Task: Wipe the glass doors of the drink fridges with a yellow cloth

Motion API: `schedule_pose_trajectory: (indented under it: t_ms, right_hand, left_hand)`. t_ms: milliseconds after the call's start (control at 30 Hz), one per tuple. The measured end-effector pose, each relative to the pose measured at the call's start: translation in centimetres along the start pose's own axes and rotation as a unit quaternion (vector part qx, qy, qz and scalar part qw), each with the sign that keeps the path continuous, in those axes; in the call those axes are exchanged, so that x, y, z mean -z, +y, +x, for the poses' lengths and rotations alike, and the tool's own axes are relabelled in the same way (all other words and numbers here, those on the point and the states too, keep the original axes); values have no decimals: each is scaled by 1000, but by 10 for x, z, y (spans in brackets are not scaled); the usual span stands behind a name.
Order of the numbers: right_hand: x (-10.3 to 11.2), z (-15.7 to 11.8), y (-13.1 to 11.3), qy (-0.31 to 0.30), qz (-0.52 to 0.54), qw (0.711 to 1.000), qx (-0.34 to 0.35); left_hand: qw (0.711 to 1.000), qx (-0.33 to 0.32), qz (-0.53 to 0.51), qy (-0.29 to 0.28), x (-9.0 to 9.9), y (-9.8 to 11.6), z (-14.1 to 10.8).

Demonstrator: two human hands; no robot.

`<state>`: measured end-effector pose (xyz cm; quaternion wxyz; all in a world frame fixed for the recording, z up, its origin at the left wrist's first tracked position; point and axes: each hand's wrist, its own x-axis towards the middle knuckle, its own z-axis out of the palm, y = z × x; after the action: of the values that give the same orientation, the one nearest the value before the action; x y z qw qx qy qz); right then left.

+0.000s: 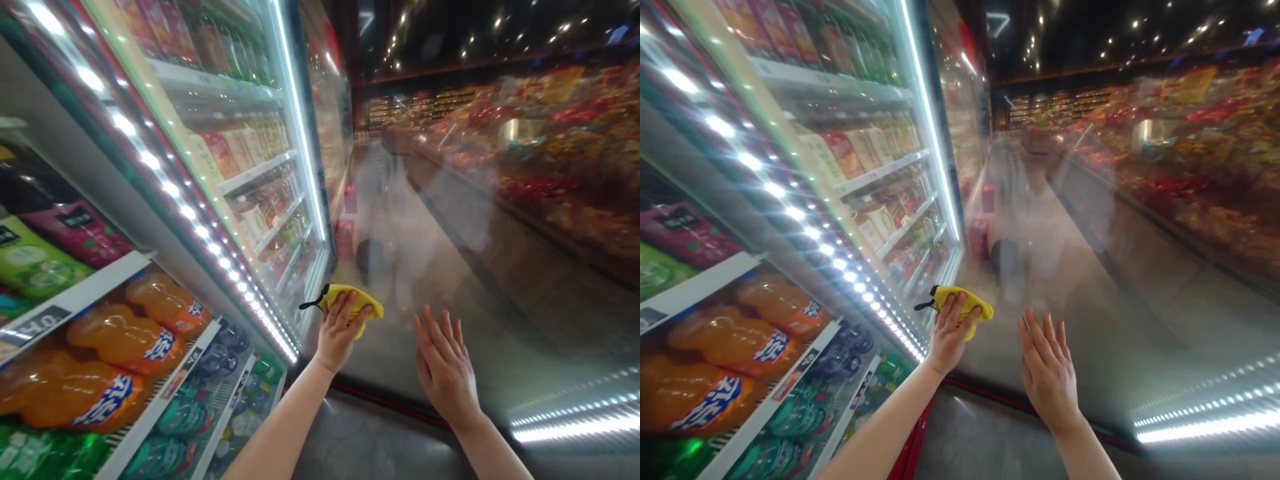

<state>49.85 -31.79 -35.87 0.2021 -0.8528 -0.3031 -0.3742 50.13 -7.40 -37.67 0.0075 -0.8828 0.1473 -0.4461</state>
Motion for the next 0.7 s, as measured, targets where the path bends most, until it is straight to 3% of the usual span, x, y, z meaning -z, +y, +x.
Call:
schedule_pose_trajectory:
  t_ms: [67,167,333,500,600,700]
  right_hand:
    - [-7,-3,-2,3,4,1000,23]
    - [-16,-5,-4,13,8,999,49]
    - [-34,0,-8,72,14,995,68]
    - [-56,17,-10,110,9,986,127]
    - [-67,29,-6,143,-13,978,149]
    - [-80,34,-3,162,-38,976,142]
  left_hand:
    - [1000,-18,0,3,-6,2,-14]
    - [999,-32,8,4,-10,2,-13]
    - [994,98,-1,48,-8,-7,-14]
    - [997,15,15,70,-17,-29,-15]
    - [995,28,26,97,-22,-46,-10]
    - [987,49,27,150,-35,-47,-16]
